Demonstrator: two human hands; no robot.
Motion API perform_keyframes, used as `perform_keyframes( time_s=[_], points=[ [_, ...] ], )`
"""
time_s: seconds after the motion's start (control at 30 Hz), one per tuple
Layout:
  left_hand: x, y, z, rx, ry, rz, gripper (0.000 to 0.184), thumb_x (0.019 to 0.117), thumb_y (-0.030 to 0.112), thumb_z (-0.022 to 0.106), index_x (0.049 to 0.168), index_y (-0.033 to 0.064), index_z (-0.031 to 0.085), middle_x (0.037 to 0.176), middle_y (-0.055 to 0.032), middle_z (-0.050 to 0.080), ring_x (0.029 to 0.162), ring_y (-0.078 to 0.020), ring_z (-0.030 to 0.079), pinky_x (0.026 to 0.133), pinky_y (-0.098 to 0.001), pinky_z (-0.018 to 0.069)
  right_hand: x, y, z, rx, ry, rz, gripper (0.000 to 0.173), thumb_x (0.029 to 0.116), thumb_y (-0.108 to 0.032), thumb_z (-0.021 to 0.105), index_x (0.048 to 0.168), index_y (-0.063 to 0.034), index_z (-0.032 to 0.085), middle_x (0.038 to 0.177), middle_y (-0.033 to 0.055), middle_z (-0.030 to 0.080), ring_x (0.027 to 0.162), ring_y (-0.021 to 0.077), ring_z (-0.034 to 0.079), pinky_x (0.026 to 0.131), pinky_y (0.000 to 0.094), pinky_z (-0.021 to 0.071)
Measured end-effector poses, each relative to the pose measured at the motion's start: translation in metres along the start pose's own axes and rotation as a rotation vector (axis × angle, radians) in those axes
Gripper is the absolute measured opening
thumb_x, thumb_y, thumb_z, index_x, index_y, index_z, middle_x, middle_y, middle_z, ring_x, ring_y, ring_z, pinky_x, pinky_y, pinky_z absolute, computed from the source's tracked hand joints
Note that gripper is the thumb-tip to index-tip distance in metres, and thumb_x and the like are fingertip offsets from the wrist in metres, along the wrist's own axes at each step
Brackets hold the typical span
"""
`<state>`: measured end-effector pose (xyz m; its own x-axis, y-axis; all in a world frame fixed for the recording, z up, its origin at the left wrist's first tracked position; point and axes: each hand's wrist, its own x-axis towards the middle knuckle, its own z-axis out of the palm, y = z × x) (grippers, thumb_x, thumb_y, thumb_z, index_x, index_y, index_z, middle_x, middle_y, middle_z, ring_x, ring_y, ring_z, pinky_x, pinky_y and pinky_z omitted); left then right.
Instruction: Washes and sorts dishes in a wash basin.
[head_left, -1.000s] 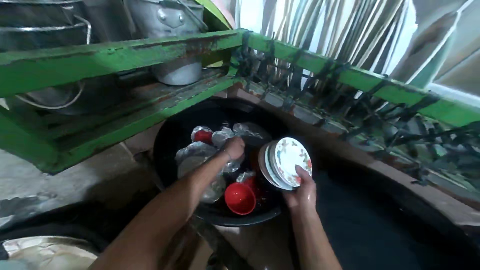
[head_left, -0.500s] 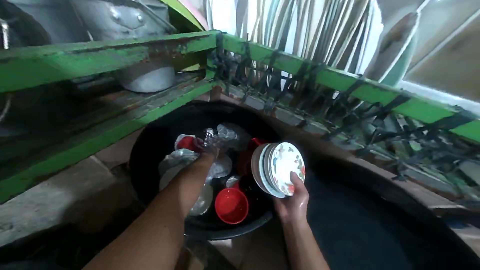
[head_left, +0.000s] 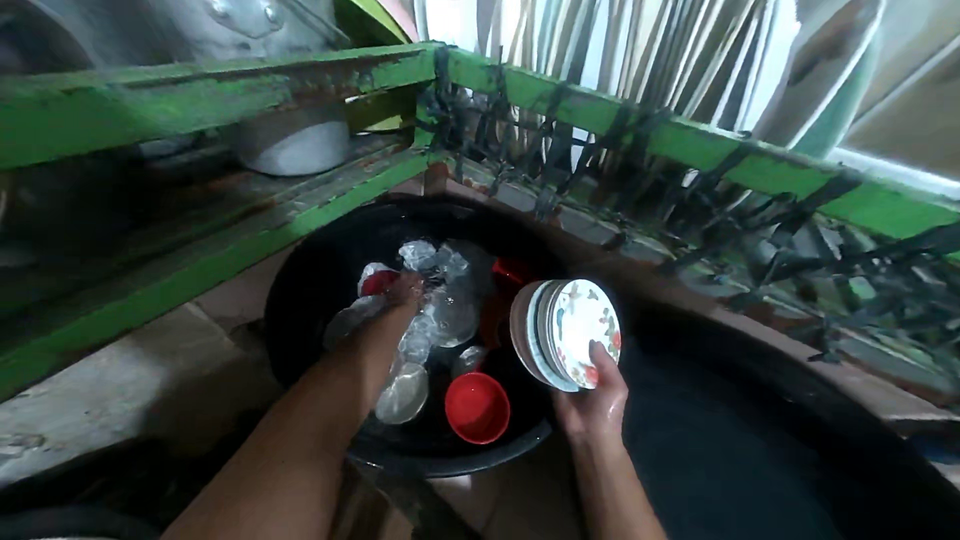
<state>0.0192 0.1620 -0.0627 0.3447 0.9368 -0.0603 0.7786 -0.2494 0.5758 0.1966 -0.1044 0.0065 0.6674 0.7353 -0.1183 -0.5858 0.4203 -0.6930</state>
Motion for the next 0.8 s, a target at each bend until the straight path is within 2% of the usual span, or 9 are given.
perform_keyframes(
  time_s=[0.07,0.13,0.23,0.3,0.4,0.47,0.6,0.7,0.8],
  points=[
    [-0.002,0.005,0.002,0.062,-0.170,0.087,0.043,0.1001,0.017,0.066,0.136,-0.0046,0.059,0.140,-0.0273,0.058,0.134,-0.0441,0.052,0.113,-0.0606,0.0385,0.001,0.001,0.002,0.006,0.001,-0.007,0.033,0.1042,-0.021,0.045,0.134,-0.0111,0.054,0.121,0.0124,0.067,0.111,0.0233,0.069,0.093,0.0463,0.0591],
    [-0.001,0.009,0.018,0.190,-0.201,0.123,0.055,0.0947,0.025,0.073,0.140,-0.0028,0.058,0.146,-0.0251,0.055,0.138,-0.0435,0.049,0.116,-0.0617,0.0365,0.002,0.002,0.000,0.013,-0.021,-0.018,0.034,0.1047,-0.021,0.044,0.136,-0.0111,0.053,0.123,0.0129,0.067,0.113,0.0236,0.068,0.095,0.0468,0.0585],
    [-0.025,0.035,0.027,0.211,-0.134,-0.026,0.049,0.1002,0.016,0.064,0.142,-0.0066,0.053,0.147,-0.0332,0.049,0.139,-0.0518,0.044,0.114,-0.0648,0.0353,0.002,0.002,-0.001,-0.005,-0.016,-0.023,0.034,0.1060,-0.023,0.041,0.137,-0.0115,0.052,0.124,0.0125,0.067,0.113,0.0234,0.068,0.095,0.0472,0.0583],
    [-0.028,0.044,0.023,0.237,-0.153,-0.127,0.053,0.1024,0.020,0.061,0.146,-0.0066,0.049,0.152,-0.0340,0.044,0.142,-0.0528,0.039,0.116,-0.0661,0.0326,0.002,0.001,-0.001,-0.009,-0.022,-0.023,0.034,0.1054,-0.022,0.041,0.136,-0.0117,0.052,0.124,0.0121,0.067,0.114,0.0228,0.067,0.095,0.0468,0.0583],
    [-0.016,0.043,0.022,0.280,-0.206,-0.142,0.056,0.1006,0.023,0.063,0.150,0.0013,0.048,0.151,-0.0324,0.045,0.142,-0.0536,0.038,0.116,-0.0716,0.0262,0.001,0.002,-0.002,-0.004,-0.025,-0.023,0.033,0.1050,-0.022,0.042,0.135,-0.0112,0.053,0.122,0.0118,0.067,0.112,0.0229,0.068,0.093,0.0464,0.0591],
    [-0.014,0.041,0.018,0.272,-0.172,-0.119,0.055,0.1004,0.023,0.063,0.151,0.0065,0.049,0.149,-0.0287,0.050,0.140,-0.0506,0.042,0.114,-0.0700,0.0280,0.001,0.001,0.001,-0.006,-0.003,-0.021,0.033,0.1050,-0.020,0.042,0.134,-0.0102,0.053,0.121,0.0128,0.067,0.110,0.0234,0.069,0.092,0.0466,0.0594],
    [-0.020,0.042,-0.004,0.315,-0.098,-0.012,0.037,0.0957,0.020,0.067,0.130,0.0051,0.067,0.133,-0.0257,0.062,0.126,-0.0478,0.056,0.103,-0.0711,0.0418,0.000,0.002,0.000,-0.008,-0.009,-0.029,0.032,0.1038,-0.017,0.044,0.134,-0.0090,0.053,0.120,0.0134,0.068,0.109,0.0232,0.069,0.092,0.0461,0.0594],
    [-0.022,0.042,-0.029,0.169,-0.136,0.032,0.043,0.1008,0.021,0.057,0.141,0.0047,0.056,0.131,-0.0265,0.063,0.121,-0.0462,0.061,0.099,-0.0687,0.0476,0.003,0.005,-0.002,-0.064,-0.008,-0.042,0.039,0.1027,-0.016,0.048,0.142,-0.0108,0.048,0.124,0.0148,0.066,0.111,0.0254,0.069,0.092,0.0480,0.0597],
    [-0.039,0.051,-0.065,-0.041,-0.002,0.115,0.036,0.1068,0.019,0.050,0.140,0.0060,0.051,0.117,-0.0279,0.067,0.108,-0.0460,0.067,0.093,-0.0652,0.0524,0.011,0.010,0.005,-0.222,0.039,-0.067,0.057,0.1004,-0.010,0.054,0.154,-0.0181,0.035,0.132,0.0149,0.063,0.112,0.0272,0.068,0.089,0.0499,0.0601]
  ],
)
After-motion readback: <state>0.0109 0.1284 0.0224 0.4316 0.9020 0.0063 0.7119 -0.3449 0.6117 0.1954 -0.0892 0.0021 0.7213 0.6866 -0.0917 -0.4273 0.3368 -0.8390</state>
